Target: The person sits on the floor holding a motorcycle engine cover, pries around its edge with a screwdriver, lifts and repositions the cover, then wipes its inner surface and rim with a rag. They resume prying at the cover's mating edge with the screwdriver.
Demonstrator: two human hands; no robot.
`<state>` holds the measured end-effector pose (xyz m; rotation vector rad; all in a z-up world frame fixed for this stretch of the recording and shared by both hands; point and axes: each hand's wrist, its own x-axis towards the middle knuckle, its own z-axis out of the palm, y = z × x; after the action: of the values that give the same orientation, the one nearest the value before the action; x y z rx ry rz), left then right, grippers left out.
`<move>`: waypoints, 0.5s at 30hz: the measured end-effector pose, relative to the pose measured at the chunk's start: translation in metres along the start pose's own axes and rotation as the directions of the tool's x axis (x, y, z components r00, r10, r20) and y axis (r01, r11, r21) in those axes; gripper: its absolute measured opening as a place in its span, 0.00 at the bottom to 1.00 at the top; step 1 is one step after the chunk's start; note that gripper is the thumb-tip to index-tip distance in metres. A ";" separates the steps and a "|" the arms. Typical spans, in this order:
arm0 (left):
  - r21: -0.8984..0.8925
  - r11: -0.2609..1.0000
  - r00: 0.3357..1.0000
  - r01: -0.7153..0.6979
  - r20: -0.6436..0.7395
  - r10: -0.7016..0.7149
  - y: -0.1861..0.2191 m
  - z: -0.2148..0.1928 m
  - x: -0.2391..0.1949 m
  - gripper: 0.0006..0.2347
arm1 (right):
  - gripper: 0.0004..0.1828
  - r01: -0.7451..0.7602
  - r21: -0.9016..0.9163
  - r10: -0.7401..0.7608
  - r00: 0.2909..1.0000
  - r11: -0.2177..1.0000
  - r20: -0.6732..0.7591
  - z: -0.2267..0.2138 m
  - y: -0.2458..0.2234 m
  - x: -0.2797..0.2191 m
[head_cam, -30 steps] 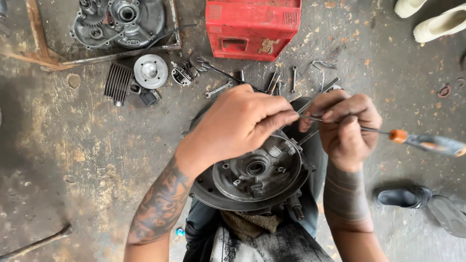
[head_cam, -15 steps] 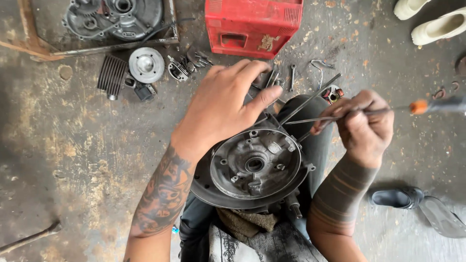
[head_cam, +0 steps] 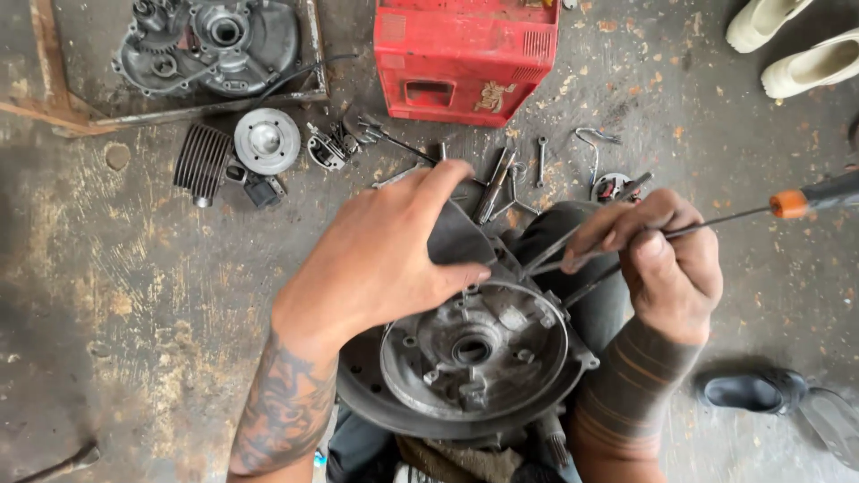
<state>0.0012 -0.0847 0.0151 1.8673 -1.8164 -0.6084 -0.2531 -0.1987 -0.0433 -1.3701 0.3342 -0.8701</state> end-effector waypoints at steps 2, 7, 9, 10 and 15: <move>-0.053 0.999 0.999 -0.002 0.049 0.005 0.002 -0.002 0.000 0.36 | 0.15 -0.024 -0.084 0.020 0.999 0.996 -0.048 0.007 -0.002 -0.002; -0.087 0.996 0.989 -0.030 0.142 0.042 0.006 -0.006 0.000 0.40 | 0.11 -0.077 -0.205 0.029 0.973 0.976 -0.228 0.036 -0.016 -0.018; -0.073 0.996 0.988 -0.058 0.138 0.067 0.006 -0.005 0.001 0.42 | 0.10 -0.104 -0.219 0.047 0.966 0.970 -0.252 0.037 -0.020 -0.016; -0.075 0.996 0.986 -0.041 0.158 0.053 0.005 -0.005 0.002 0.43 | 0.08 -0.097 -0.255 0.058 0.986 0.962 -0.154 0.033 -0.019 -0.014; -0.057 0.998 0.982 0.023 0.189 -0.012 0.006 -0.007 0.002 0.45 | 0.06 -0.025 -0.402 0.065 0.994 0.915 0.086 0.021 -0.016 -0.003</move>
<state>0.0005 -0.0868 0.0245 1.8419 -1.8785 -0.8623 -0.2465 -0.1810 -0.0241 -1.7717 0.4859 -0.7149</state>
